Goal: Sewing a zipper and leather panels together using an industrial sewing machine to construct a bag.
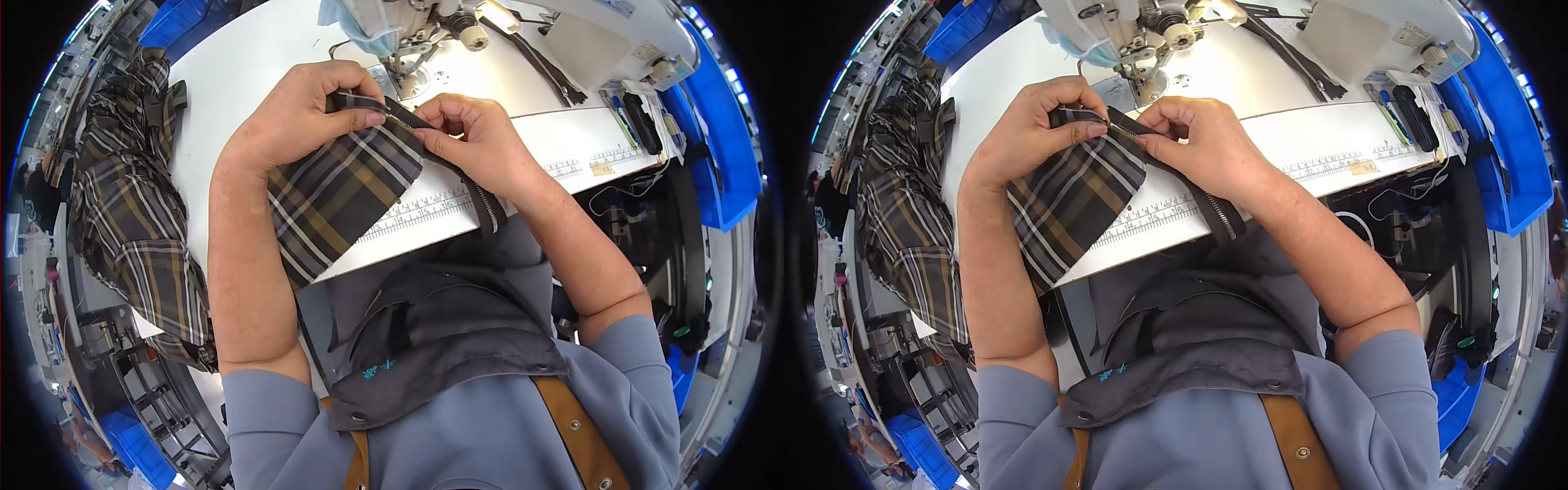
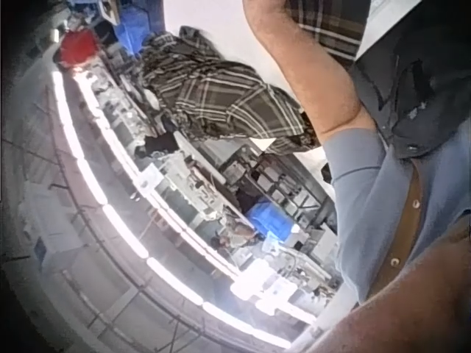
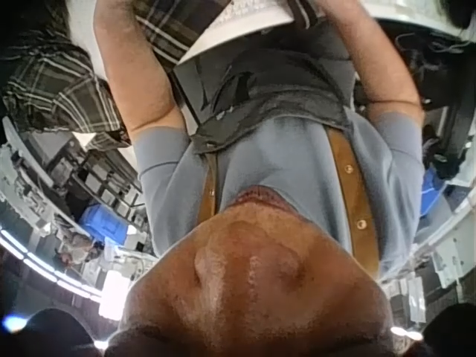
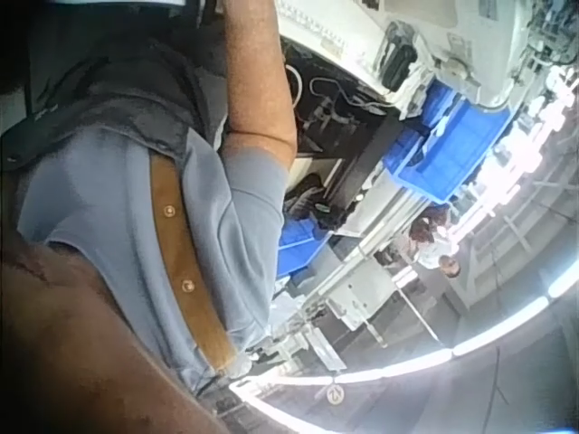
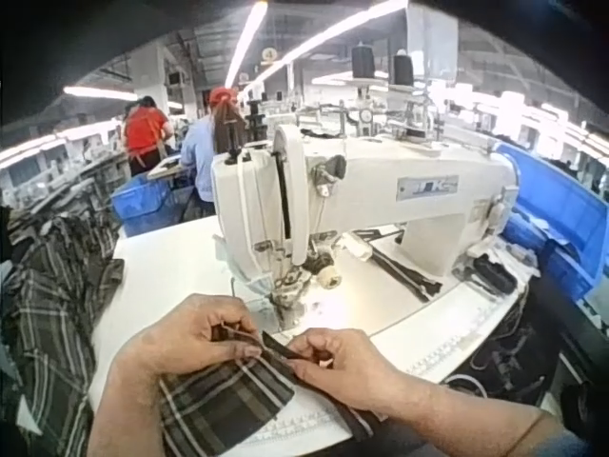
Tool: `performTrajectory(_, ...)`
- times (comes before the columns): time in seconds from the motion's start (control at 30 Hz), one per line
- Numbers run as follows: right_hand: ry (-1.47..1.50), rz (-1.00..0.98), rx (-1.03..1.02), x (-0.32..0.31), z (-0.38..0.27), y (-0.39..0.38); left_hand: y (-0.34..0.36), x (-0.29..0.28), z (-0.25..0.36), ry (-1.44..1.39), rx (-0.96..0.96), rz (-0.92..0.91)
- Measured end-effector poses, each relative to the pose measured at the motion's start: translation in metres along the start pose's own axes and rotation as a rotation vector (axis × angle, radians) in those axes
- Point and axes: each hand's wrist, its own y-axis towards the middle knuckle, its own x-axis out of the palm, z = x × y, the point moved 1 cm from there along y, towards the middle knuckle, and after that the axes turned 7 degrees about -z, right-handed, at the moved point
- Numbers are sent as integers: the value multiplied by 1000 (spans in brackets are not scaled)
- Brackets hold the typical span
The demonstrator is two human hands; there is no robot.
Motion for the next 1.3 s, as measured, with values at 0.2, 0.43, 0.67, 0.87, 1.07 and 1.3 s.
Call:
performTrajectory(0.2, 95, 46, 20, 7, -3, 4, -2, 0, -3, 4, 93, 61)
performTrajectory(0.43, 27, 55, -38, 9, -4, 6, -1, -1, -2, -104, 45, -20)
performTrajectory(0.67, 8, 52, -22, 9, -8, 6, -2, -3, -3, -103, 32, -46)
performTrajectory(0.87, 5, 60, -53, 10, -6, 8, -2, -4, -6, -173, 2, -67)
performTrajectory(1.07, -29, 75, -83, 10, -6, 8, -1, -2, -15, -197, 16, -60)
performTrajectory(1.3, -98, 105, -116, 9, -7, 10, 3, 1, -12, -195, 145, -17)
